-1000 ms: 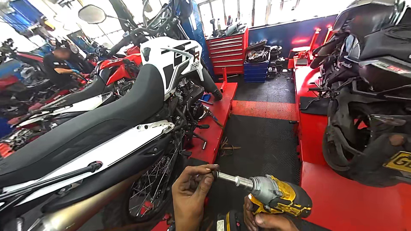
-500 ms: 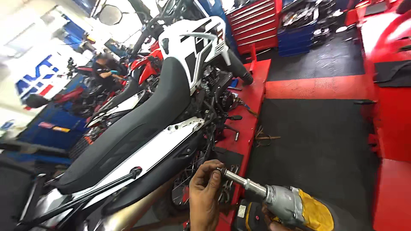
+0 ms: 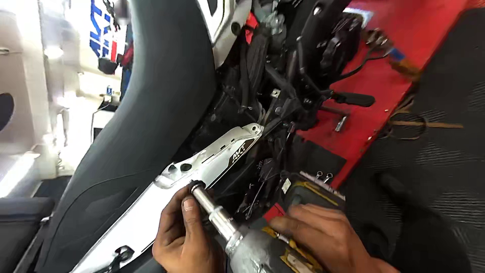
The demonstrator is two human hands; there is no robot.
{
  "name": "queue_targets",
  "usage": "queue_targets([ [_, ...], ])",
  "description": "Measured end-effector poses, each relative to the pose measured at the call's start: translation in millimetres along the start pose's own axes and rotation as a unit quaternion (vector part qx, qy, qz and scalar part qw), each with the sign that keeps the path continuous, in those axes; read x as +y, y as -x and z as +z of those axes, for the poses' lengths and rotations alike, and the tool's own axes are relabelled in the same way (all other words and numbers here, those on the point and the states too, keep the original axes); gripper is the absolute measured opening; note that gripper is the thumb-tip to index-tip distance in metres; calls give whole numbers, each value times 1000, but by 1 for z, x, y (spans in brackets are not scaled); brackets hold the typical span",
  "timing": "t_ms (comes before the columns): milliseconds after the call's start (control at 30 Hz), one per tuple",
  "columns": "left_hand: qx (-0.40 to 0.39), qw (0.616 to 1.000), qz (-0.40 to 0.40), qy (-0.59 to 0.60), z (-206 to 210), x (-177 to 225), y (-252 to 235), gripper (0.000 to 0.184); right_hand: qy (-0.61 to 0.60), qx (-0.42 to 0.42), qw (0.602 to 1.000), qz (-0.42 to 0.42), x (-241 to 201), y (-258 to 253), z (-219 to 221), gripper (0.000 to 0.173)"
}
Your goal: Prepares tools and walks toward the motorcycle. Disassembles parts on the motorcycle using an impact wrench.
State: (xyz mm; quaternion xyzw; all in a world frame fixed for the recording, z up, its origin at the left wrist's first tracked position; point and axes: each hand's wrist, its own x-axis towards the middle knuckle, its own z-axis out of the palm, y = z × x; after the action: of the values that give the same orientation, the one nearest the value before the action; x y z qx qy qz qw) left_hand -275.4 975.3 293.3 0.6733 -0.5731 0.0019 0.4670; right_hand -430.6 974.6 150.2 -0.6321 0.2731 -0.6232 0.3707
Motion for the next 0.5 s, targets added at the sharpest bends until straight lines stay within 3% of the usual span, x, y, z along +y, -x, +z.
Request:
queue_targets([
  [167, -23, 994, 38, -104, 4, -24, -38, 26, -8, -53, 999, -10, 40, -46, 12, 23],
  [500, -118, 979, -94, -137, -15, -18, -65, 37, 3, -120, 993, 7, 46, -82, 25, 23],
])
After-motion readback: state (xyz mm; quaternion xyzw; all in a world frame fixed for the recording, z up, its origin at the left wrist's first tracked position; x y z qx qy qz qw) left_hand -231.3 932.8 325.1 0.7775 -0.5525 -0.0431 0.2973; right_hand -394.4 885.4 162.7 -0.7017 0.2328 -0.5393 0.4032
